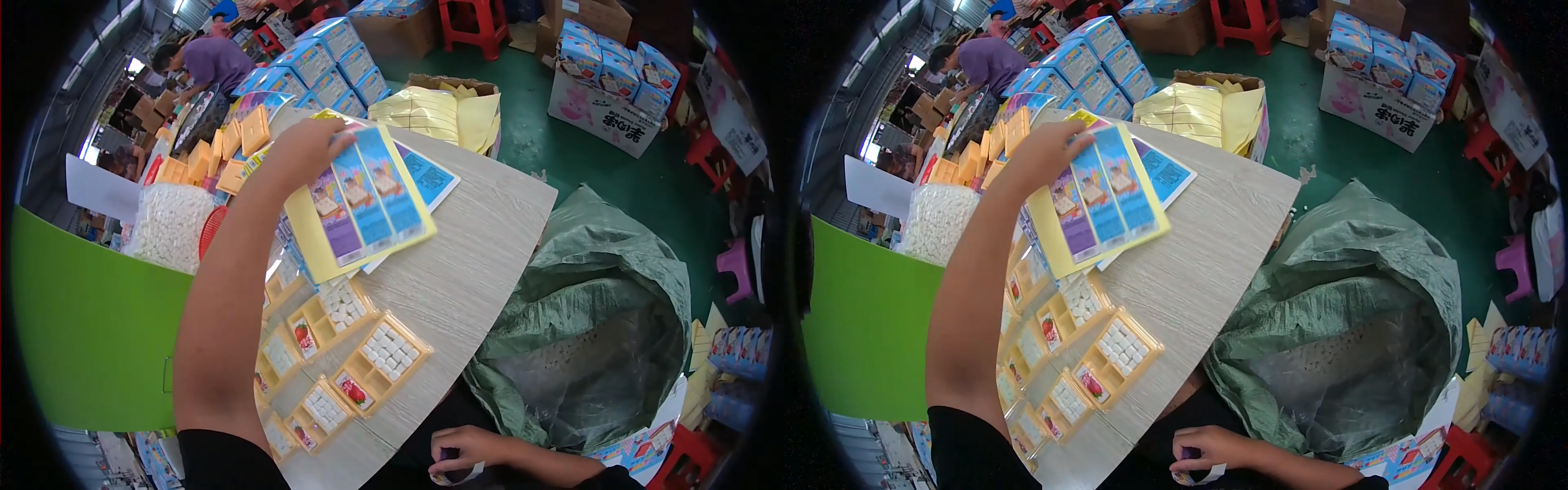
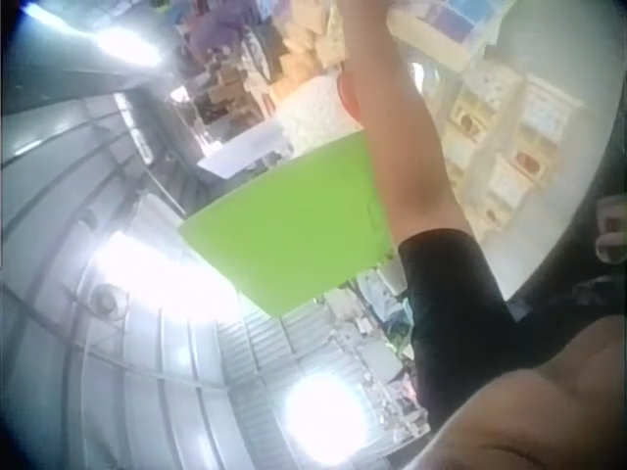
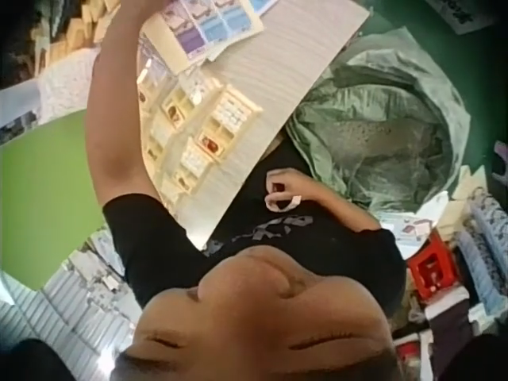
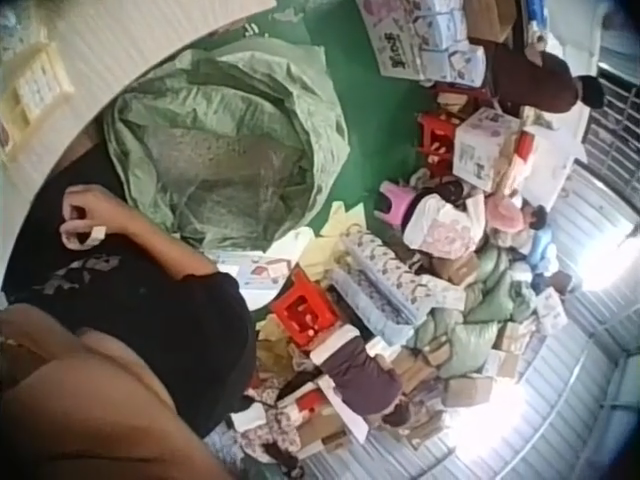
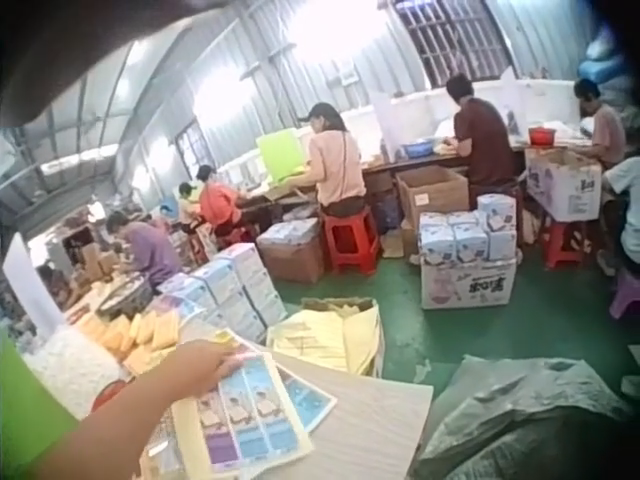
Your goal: Peeling labels from a backing sheet and wrapping them around plastic trays containing marshmallows.
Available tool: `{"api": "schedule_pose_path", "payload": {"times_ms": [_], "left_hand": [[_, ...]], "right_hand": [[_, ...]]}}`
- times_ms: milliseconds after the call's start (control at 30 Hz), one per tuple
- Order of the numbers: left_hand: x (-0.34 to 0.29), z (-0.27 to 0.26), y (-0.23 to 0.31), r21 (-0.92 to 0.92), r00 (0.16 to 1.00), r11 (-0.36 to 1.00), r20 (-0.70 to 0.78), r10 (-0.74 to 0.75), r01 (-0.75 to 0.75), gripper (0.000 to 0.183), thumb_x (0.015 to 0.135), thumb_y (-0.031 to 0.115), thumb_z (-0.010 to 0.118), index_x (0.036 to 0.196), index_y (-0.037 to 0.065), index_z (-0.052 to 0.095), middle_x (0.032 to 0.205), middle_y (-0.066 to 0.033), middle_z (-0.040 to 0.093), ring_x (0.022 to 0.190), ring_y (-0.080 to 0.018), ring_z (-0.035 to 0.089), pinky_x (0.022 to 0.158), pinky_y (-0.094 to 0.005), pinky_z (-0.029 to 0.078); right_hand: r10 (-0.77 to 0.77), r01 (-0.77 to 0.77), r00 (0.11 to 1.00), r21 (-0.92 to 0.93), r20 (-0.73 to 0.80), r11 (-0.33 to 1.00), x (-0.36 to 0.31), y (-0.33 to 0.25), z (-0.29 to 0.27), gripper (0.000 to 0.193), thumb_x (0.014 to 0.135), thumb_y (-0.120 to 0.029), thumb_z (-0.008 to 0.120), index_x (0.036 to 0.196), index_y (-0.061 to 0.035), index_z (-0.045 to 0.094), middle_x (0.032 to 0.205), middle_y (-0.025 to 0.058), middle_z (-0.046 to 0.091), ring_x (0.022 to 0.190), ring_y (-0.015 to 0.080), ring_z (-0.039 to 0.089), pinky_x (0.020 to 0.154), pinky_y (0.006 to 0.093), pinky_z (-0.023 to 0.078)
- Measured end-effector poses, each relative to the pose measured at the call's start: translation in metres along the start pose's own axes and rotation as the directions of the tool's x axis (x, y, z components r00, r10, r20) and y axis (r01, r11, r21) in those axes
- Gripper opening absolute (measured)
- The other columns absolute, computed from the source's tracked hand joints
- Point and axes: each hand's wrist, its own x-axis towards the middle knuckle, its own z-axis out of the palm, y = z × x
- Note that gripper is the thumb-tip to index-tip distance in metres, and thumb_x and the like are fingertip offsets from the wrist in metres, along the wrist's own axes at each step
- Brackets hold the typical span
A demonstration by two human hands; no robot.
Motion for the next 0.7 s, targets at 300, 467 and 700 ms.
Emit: {"api": "schedule_pose_path", "payload": {"times_ms": [300,467,700], "left_hand": [[-0.056,-0.005,-0.022,-0.400,0.837,0.779,-0.052,-0.545,0.483,0.035,0.100,0.027,0.052,0.125,0.003,0.058,0.115,-0.0223,0.066,0.107,-0.0312,0.065,0.090,-0.0395,0.048],[-0.081,0.002,-0.002,-0.685,0.697,0.475,0.067,-0.714,0.552,0.044,0.100,0.024,0.051,0.139,0.003,0.050,0.113,-0.0148,0.065,0.099,-0.0194,0.064,0.088,-0.0333,0.050],[-0.100,-0.032,0.028,-0.813,0.719,0.432,-0.024,-0.695,0.390,0.038,0.101,0.023,0.052,0.131,0.001,0.053,0.104,-0.0149,0.065,0.095,-0.0215,0.065,0.087,-0.0365,0.050]], "right_hand": [[0.020,-0.018,0.999,-0.047,0.037,0.999,0.000,-0.002,0.003,0.029,0.091,-0.029,0.074,0.084,-0.0043,0.060,0.082,0.0071,0.057,0.072,0.0211,0.059,0.065,0.0327,0.048],[0.045,-0.041,0.997,-0.085,0.055,0.996,0.003,-0.007,0.001,0.026,0.088,-0.022,0.078,0.082,-0.0035,0.061,0.081,0.0066,0.060,0.073,0.0199,0.061,0.066,0.0310,0.048],[0.071,-0.067,0.996,-0.090,0.048,0.994,0.001,-0.006,0.004,0.025,0.088,-0.022,0.079,0.082,-0.0035,0.062,0.081,0.0067,0.060,0.073,0.0197,0.061,0.066,0.0311,0.048]]}}
